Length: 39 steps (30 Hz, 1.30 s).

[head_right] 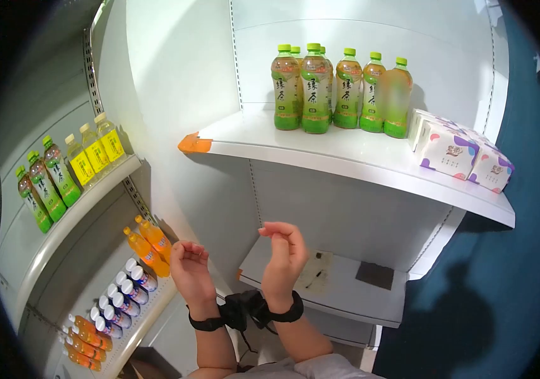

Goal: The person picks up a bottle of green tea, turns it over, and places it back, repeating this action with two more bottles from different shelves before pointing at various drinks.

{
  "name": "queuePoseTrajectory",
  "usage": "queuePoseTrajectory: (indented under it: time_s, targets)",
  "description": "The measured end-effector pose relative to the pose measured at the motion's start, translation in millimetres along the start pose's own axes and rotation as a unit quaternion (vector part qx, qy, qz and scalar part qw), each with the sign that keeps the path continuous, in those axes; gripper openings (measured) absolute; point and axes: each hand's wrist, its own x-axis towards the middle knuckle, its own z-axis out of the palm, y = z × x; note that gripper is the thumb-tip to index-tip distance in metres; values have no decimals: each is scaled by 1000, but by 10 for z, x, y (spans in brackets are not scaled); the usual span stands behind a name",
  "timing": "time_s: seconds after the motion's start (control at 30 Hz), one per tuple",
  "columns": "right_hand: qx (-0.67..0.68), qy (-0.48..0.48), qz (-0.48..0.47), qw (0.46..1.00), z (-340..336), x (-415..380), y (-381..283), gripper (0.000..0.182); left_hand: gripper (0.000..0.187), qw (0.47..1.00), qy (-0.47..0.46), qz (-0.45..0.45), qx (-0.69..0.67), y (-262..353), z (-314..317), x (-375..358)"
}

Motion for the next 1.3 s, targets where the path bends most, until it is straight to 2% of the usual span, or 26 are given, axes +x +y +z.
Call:
queuePoseTrajectory:
  time_s: [0.2,0.33,0.4,0.53,0.73,0.8,0.87,0.93,1.0,1.03,1.1,1.23,1.3]
  targets:
    - [-27,36,33,998,-433,222,-107,19,13,998,-12,-68,-12,-347,237,-203]
    - [-33,43,31,998,-659,311,-206,19,14,996,-28,-78,-13,-546,451,-329]
    - [19,48,72,996,-749,340,-254,18,15,992,-69,-104,-17,-637,582,-367]
    - [52,71,85,992,-909,436,-386,17,14,984,-110,-139,-22,-770,824,-468]
    - [31,79,11,996,-872,678,-512,16,14,976,-165,-139,-40,-819,1137,-320]
    - [26,45,-48,997,-740,857,-581,16,15,972,-215,-72,-63,-752,1332,-160]
    - [-11,-7,-80,997,-617,1099,-628,22,19,974,-216,-45,-56,-653,1591,29]
    - [-49,-19,-68,996,-332,1336,-746,32,25,965,-246,-62,-68,-620,1826,302]
    - [-60,-81,-44,994,-238,1686,-715,42,34,945,-288,-140,-62,-567,2063,590]
    - [-62,-83,-45,994,-175,1851,-695,42,34,946,-287,-139,-65,-590,2180,749]
    - [-86,-129,50,987,-60,2151,-642,47,42,936,-282,-212,16,-680,2398,1038]
    - [-135,-171,108,970,98,2553,-440,47,48,915,-318,-243,50,-861,2620,1381]
    - [-194,-126,115,966,217,2620,-349,24,47,902,-344,-254,66,-945,2649,1474]
